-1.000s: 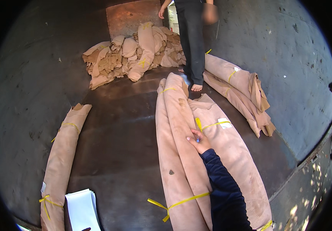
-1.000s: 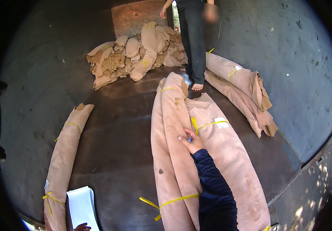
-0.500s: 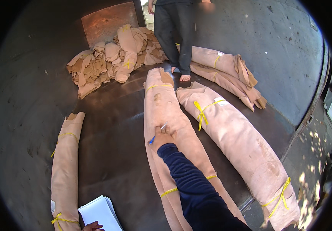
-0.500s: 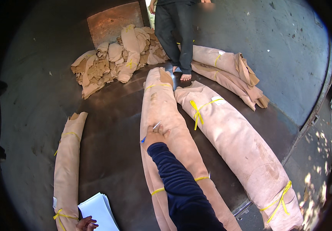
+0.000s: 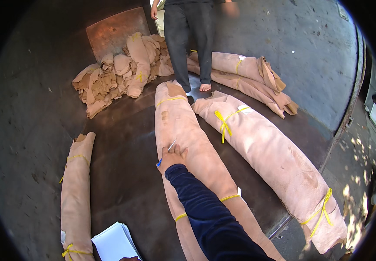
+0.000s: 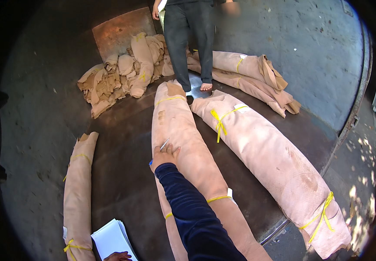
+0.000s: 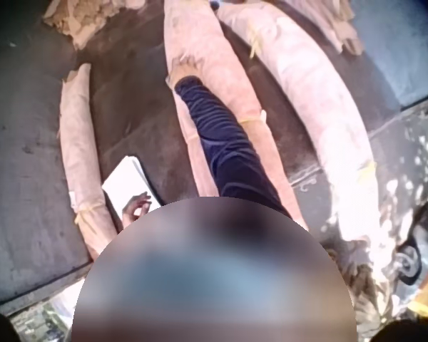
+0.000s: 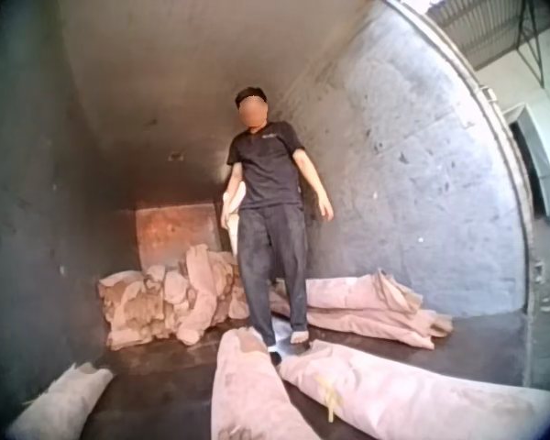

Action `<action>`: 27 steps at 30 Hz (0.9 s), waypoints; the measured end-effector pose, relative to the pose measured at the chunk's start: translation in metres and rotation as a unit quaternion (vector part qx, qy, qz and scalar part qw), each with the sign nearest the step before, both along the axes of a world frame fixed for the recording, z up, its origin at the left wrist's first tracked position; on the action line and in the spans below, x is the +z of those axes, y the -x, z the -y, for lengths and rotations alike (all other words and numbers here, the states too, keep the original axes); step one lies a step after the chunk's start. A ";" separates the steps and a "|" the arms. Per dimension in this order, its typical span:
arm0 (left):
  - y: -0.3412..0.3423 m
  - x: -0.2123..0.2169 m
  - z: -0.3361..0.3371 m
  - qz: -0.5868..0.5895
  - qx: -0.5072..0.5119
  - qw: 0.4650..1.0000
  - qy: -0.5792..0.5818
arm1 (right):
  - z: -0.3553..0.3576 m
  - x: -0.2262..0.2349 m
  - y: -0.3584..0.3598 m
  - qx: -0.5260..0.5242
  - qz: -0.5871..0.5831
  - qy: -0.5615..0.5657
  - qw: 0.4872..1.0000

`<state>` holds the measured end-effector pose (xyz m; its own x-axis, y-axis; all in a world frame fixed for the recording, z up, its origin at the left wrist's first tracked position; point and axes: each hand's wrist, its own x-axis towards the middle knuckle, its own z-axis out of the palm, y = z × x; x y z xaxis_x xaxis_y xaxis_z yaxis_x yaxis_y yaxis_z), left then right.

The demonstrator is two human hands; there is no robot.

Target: The person writes on small white labels attached to rolled fabric bundles and records information on a notepad. They handle the bundles and labels with a pen, occasionally adjusting the rolls while another person stacks fabric in the background.

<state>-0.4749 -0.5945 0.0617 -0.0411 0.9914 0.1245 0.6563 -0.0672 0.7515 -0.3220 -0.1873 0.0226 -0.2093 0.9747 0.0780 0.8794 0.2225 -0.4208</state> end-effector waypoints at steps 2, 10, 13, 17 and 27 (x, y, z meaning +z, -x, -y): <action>-0.004 -0.002 -0.007 -0.007 0.003 1.000 -0.007 | -0.003 0.000 -0.002 0.007 -0.010 0.002 1.000; -0.029 -0.023 -0.036 -0.057 -0.033 0.998 0.009 | -0.005 0.004 -0.015 0.018 -0.017 0.012 1.000; -0.040 -0.027 -0.043 -0.082 -0.086 0.993 -0.013 | -0.007 0.003 -0.018 0.021 -0.019 0.017 0.999; -0.060 -0.028 -0.056 -0.078 -0.088 0.993 -0.011 | -0.011 0.005 -0.019 0.028 -0.011 0.036 0.999; -0.109 -0.034 -0.088 -0.013 -0.122 0.992 0.016 | 0.006 0.023 -0.013 0.015 0.031 0.086 0.996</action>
<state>-0.3656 -0.5065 0.0274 0.2030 0.9750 0.0899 0.6422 -0.2019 0.7395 -0.3094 -0.1935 0.0453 -0.2386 0.9656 -0.1034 0.8990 0.1794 -0.3995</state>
